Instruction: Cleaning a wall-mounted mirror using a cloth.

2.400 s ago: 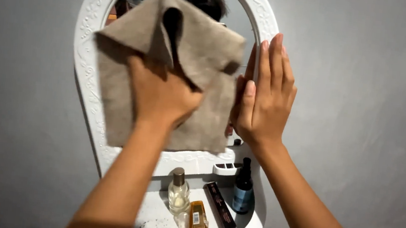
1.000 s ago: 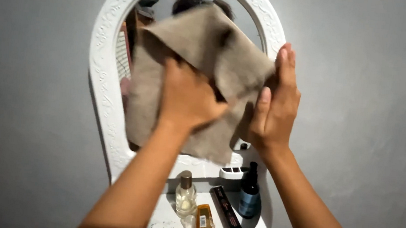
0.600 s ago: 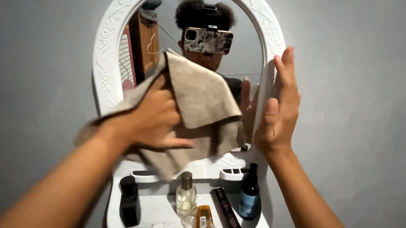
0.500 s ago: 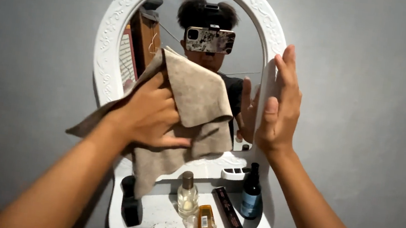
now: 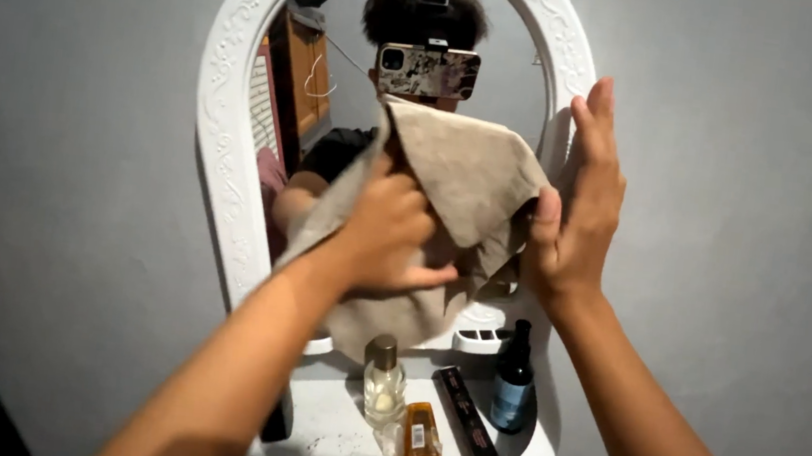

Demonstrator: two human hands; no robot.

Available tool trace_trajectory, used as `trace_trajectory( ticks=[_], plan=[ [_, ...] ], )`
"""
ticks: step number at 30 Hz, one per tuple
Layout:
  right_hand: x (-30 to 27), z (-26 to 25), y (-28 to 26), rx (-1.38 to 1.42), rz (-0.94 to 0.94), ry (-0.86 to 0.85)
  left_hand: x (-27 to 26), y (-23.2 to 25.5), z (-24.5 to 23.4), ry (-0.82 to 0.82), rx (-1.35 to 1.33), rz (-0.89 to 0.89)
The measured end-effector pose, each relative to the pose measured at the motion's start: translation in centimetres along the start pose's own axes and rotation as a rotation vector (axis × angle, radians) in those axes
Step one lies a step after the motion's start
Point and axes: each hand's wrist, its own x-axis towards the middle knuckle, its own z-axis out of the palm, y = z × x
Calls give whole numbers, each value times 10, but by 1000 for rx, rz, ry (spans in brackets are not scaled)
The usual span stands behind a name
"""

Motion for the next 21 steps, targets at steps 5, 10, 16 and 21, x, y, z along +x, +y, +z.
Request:
trace_trajectory(
  ticks=[5,10,16,21],
  plan=[
    [-3,4,5,-53,-10,13,10,-3,-82,124,208,-24],
    [-1,4,5,-109,-49,13,56,0,-105,-485,306,-575],
    [-5,5,9,-105,-21,-14,22,12,-70,361,260,-429],
    [-11,4,14,-114,-35,-26,-8,30,-66,52,375,-507]
  ],
)
